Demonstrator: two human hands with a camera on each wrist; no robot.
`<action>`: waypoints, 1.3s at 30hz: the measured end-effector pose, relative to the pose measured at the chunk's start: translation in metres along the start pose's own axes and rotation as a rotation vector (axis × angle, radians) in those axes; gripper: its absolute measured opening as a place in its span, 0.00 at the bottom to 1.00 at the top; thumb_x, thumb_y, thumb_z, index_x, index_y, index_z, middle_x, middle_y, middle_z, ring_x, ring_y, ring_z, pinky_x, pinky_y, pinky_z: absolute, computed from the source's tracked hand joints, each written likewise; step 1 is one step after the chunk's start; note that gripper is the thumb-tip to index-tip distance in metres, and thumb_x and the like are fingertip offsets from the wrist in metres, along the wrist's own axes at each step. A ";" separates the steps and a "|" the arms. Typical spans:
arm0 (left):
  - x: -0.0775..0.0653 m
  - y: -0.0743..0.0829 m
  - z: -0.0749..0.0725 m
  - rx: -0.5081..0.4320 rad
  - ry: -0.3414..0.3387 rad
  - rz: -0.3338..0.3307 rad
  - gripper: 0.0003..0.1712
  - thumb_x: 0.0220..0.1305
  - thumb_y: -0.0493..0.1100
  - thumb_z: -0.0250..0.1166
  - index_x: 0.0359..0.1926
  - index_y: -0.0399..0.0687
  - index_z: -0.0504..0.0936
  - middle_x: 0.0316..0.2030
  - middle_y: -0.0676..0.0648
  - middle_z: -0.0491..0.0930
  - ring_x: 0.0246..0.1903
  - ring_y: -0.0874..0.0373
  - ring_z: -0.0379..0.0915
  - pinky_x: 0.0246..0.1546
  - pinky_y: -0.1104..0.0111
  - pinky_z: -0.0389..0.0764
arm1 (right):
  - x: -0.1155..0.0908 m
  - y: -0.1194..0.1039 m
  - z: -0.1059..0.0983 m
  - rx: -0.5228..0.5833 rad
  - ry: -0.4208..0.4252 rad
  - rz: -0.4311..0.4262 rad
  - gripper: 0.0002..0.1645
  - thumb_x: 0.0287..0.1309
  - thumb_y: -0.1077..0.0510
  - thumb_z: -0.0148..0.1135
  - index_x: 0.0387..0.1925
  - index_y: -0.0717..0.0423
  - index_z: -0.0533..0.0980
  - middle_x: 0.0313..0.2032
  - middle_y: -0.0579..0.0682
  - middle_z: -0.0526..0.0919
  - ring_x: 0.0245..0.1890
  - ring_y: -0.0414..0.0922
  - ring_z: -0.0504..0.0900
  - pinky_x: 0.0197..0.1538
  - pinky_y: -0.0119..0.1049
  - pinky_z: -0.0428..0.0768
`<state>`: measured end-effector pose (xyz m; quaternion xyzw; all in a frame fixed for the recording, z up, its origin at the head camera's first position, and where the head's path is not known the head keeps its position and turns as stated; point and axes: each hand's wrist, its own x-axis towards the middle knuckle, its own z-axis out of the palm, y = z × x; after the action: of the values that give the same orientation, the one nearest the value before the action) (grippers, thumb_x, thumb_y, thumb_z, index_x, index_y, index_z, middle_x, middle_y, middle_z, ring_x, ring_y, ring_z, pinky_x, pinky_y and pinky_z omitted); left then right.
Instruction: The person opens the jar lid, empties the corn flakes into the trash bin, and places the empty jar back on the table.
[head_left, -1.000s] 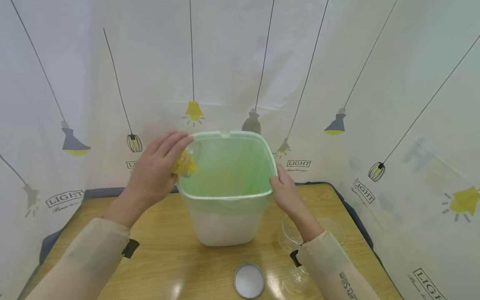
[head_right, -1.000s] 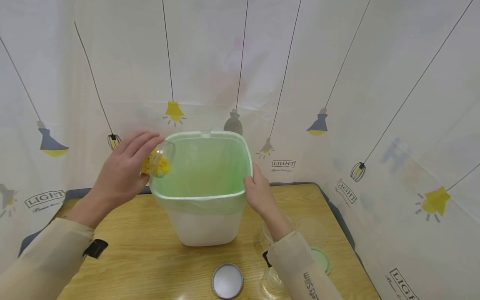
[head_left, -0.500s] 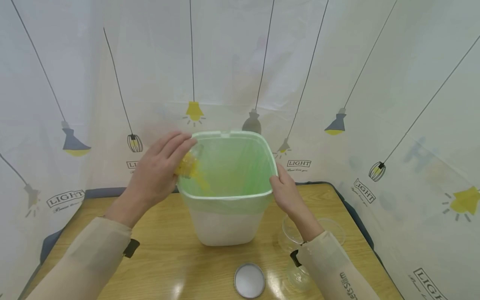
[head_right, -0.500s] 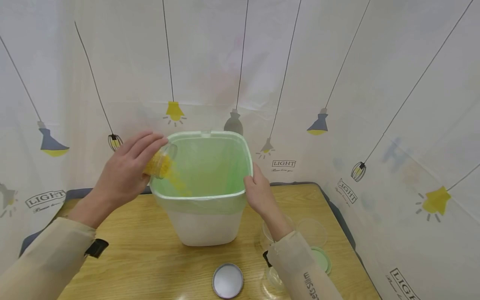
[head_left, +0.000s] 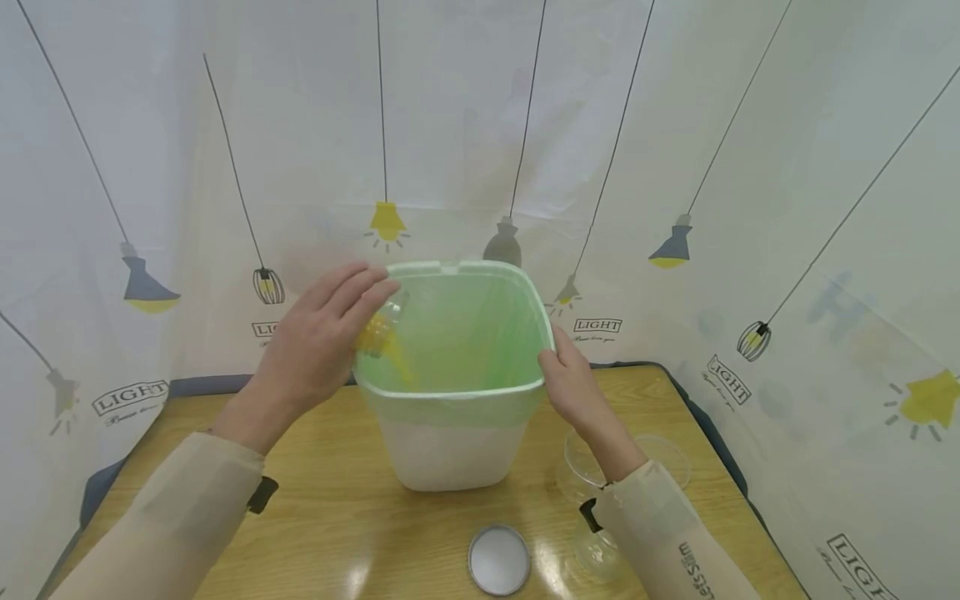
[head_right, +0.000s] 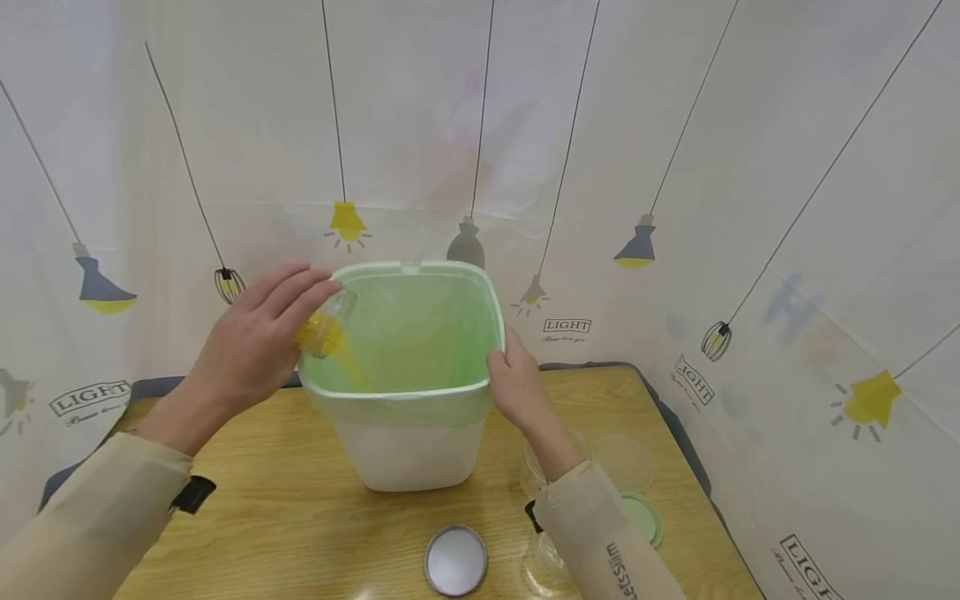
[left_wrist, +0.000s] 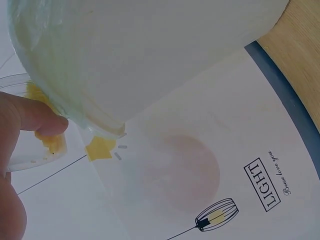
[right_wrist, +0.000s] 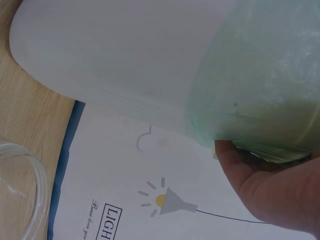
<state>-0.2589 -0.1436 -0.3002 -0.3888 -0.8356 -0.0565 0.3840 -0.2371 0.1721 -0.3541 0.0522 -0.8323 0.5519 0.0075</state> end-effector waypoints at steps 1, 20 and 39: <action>0.000 0.000 0.000 0.003 0.001 0.003 0.41 0.45 0.17 0.60 0.63 0.42 0.71 0.61 0.41 0.73 0.65 0.45 0.64 0.71 0.57 0.63 | 0.000 0.000 0.000 -0.002 0.002 -0.001 0.34 0.69 0.56 0.36 0.76 0.47 0.51 0.67 0.56 0.69 0.65 0.56 0.69 0.70 0.57 0.66; -0.001 0.002 0.000 0.025 -0.034 0.024 0.42 0.47 0.17 0.61 0.65 0.44 0.70 0.63 0.43 0.72 0.67 0.45 0.61 0.70 0.55 0.66 | 0.001 0.002 0.002 0.003 0.003 -0.009 0.34 0.70 0.56 0.36 0.75 0.47 0.51 0.69 0.55 0.66 0.68 0.55 0.67 0.70 0.58 0.64; 0.003 0.003 -0.001 0.087 -0.091 0.149 0.45 0.46 0.15 0.59 0.67 0.45 0.68 0.65 0.44 0.70 0.70 0.46 0.58 0.74 0.57 0.58 | 0.002 0.002 0.001 -0.007 0.007 0.000 0.34 0.69 0.56 0.36 0.76 0.48 0.49 0.70 0.55 0.65 0.69 0.56 0.65 0.71 0.58 0.63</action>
<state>-0.2568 -0.1403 -0.2981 -0.4350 -0.8226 0.0264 0.3652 -0.2391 0.1720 -0.3560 0.0503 -0.8343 0.5490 0.0104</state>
